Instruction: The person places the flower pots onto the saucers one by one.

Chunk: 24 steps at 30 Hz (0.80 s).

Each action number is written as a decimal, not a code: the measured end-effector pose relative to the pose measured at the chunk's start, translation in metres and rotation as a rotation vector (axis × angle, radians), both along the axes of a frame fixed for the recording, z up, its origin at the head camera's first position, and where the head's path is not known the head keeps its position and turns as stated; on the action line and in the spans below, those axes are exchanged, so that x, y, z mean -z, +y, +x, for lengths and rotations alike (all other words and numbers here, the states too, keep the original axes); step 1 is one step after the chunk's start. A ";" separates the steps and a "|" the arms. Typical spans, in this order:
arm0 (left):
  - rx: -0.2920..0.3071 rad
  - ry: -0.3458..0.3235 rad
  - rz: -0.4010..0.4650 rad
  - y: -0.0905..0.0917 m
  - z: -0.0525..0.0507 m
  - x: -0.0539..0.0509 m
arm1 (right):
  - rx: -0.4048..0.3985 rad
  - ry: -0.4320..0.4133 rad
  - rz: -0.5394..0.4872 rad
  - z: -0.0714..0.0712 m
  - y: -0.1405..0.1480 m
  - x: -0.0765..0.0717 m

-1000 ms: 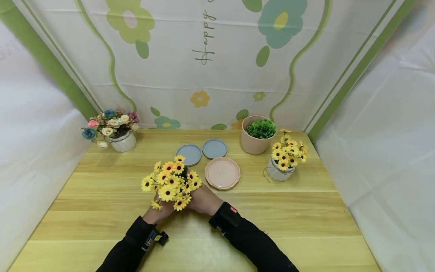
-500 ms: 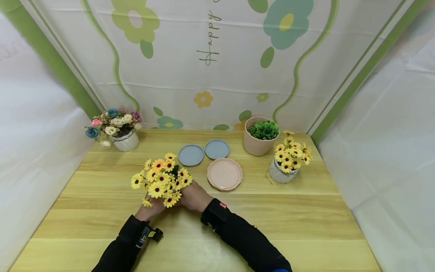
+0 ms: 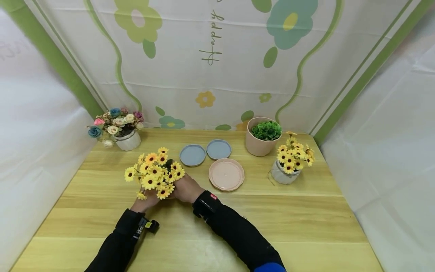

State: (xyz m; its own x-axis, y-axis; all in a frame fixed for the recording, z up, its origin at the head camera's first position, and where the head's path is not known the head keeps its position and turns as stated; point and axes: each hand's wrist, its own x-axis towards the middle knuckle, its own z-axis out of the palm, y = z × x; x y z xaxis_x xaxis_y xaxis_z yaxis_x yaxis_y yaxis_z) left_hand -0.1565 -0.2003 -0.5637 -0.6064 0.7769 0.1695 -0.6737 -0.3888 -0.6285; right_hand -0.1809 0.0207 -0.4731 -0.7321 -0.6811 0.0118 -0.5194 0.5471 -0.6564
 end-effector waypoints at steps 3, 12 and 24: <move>0.005 -0.006 -0.066 -0.016 -0.025 0.037 | 0.008 -0.002 -0.004 -0.009 -0.006 0.000; -0.044 -0.278 -0.084 -0.028 -0.062 0.031 | 0.056 0.008 0.022 -0.035 -0.021 0.002; -0.106 -0.325 -0.204 -0.037 -0.092 0.011 | 0.117 0.029 0.071 -0.063 -0.038 0.001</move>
State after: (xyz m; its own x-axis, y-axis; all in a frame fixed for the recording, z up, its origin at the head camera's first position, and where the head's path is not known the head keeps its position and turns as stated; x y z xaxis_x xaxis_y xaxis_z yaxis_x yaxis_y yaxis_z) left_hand -0.2484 -0.2368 -0.5742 -0.6820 0.7048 -0.1952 -0.4020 -0.5842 -0.7051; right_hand -0.2439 -0.0172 -0.4745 -0.8068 -0.5908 -0.0106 -0.4676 0.6494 -0.5997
